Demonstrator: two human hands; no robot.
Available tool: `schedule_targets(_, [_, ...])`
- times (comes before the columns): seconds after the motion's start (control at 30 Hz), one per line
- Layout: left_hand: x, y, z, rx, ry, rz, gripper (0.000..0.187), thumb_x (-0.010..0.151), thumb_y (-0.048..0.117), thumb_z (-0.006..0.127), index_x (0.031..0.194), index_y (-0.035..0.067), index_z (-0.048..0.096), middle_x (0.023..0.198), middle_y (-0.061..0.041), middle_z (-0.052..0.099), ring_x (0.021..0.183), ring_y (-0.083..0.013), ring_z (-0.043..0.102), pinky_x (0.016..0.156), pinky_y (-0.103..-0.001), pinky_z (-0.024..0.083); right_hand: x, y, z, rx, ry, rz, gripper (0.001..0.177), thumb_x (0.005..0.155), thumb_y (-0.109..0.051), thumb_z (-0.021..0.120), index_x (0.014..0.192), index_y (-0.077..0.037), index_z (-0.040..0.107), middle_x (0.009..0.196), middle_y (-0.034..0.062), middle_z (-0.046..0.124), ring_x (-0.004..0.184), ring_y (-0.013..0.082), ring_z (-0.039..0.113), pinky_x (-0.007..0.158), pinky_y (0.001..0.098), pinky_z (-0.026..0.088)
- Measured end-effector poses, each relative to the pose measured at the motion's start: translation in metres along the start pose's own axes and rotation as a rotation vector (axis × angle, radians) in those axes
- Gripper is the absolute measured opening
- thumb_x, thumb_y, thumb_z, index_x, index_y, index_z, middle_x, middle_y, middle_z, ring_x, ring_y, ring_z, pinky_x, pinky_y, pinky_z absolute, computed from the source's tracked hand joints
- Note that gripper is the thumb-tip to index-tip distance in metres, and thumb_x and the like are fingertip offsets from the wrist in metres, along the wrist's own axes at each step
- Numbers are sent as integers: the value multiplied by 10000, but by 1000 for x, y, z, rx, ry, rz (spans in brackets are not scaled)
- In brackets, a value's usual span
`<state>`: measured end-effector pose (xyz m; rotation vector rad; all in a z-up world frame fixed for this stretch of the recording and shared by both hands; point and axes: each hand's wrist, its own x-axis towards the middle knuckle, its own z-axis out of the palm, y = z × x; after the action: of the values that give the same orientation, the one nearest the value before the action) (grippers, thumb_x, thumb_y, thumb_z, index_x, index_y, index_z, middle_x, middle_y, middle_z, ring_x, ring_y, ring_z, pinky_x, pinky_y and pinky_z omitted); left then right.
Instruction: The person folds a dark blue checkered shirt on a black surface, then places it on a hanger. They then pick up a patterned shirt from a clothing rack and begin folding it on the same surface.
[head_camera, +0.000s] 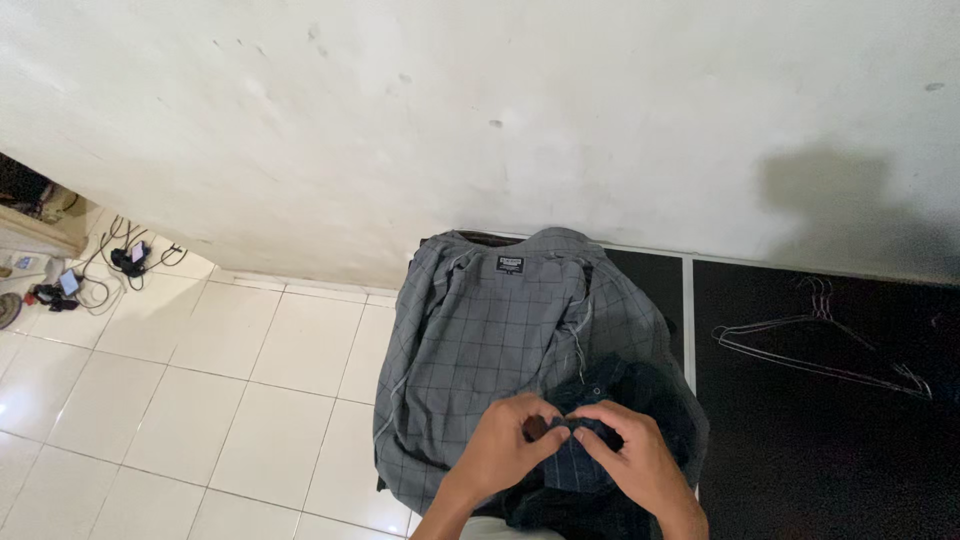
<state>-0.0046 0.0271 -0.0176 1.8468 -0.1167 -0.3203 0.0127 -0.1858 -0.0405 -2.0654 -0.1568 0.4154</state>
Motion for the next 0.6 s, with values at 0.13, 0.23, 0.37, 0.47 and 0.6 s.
schedule_targets(0.13, [6, -9, 2, -378, -131, -241, 224, 956, 227, 720, 1001, 8, 725, 775, -25, 656, 633, -89, 593, 536, -250, 527, 0, 12, 4, 168, -23, 49, 188, 871, -144, 724, 1018, -41, 781, 677, 35, 725, 584, 98, 619, 526, 260, 469])
schedule_targets(0.23, [9, -17, 2, -544, -190, -283, 223, 956, 215, 718, 994, -5, 726, 804, 4, 645, 631, -84, 590, 521, -246, 528, 2, 24, 5, 255, -18, 44, 170, 873, -139, 721, 979, -19, 781, 656, 29, 687, 589, 92, 588, 531, 256, 444])
schedule_targets(0.37, [12, -27, 2, -624, -242, -298, 229, 960, 219, 717, 998, -6, 730, 812, 12, 621, 646, -80, 592, 537, -253, 541, 3, 33, 7, 296, -31, 7, 162, 888, -145, 721, 948, -8, 783, 648, 26, 647, 583, 85, 545, 534, 258, 418])
schedule_targets(0.47, [13, -33, 1, -623, -245, -316, 236, 952, 223, 717, 997, -8, 729, 801, 16, 605, 619, -93, 580, 532, -251, 530, 6, 30, 8, 288, -20, -54, 152, 888, -136, 725, 947, -5, 775, 664, 11, 664, 611, 68, 569, 560, 246, 441])
schedule_targets(0.6, [16, -38, 5, -520, -180, -308, 250, 953, 209, 715, 1001, -35, 735, 798, -3, 611, 620, -85, 579, 530, -252, 524, 6, 17, 11, 190, 29, -8, 142, 861, -119, 738, 959, -23, 776, 646, 18, 666, 572, 82, 552, 515, 267, 424])
